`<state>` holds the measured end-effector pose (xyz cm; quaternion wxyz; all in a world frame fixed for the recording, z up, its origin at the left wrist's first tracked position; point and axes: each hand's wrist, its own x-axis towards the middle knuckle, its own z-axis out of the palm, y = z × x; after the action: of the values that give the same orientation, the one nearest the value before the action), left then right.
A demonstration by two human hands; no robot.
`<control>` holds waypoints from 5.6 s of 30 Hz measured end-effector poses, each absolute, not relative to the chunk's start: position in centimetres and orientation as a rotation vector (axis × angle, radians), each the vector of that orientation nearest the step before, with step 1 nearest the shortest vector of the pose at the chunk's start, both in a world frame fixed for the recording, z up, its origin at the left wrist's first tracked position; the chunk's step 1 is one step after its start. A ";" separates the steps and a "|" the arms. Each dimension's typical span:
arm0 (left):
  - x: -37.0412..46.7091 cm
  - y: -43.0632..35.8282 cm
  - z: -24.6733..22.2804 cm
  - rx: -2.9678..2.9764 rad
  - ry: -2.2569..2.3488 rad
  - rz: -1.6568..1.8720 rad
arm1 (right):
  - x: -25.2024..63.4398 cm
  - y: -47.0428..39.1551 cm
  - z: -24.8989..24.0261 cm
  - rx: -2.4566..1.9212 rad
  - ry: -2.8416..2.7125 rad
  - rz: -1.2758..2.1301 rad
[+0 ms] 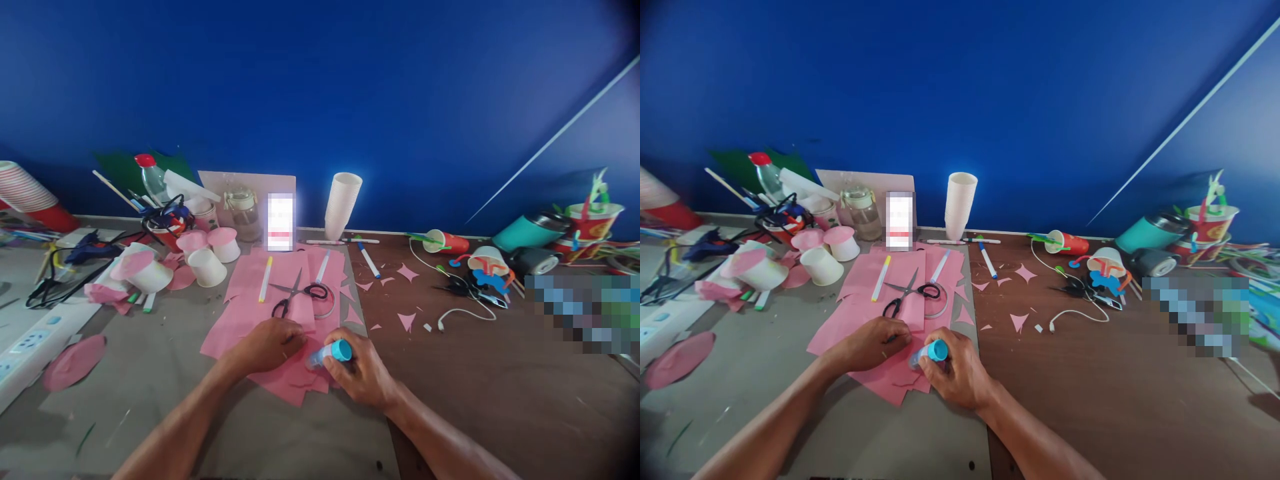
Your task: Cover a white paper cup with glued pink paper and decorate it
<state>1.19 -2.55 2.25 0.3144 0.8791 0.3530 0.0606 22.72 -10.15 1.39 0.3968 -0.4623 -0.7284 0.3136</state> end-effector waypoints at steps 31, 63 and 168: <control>2.4 -2.8 2.0 2.128 1.030 0.739 | 24.1 -10.1 2.9 -1.069 -1.776 0.449; 1.9 -2.8 2.1 2.286 1.231 0.533 | 23.8 -10.2 2.5 -1.067 -1.727 0.444; 1.9 -2.9 1.9 2.509 1.148 0.062 | 22.4 -10.1 0.7 -1.153 -2.018 0.653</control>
<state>1.94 -2.90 1.92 0.1898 0.8925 0.4086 0.0222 22.39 -10.08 0.74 0.3559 -0.4465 -0.7811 0.2526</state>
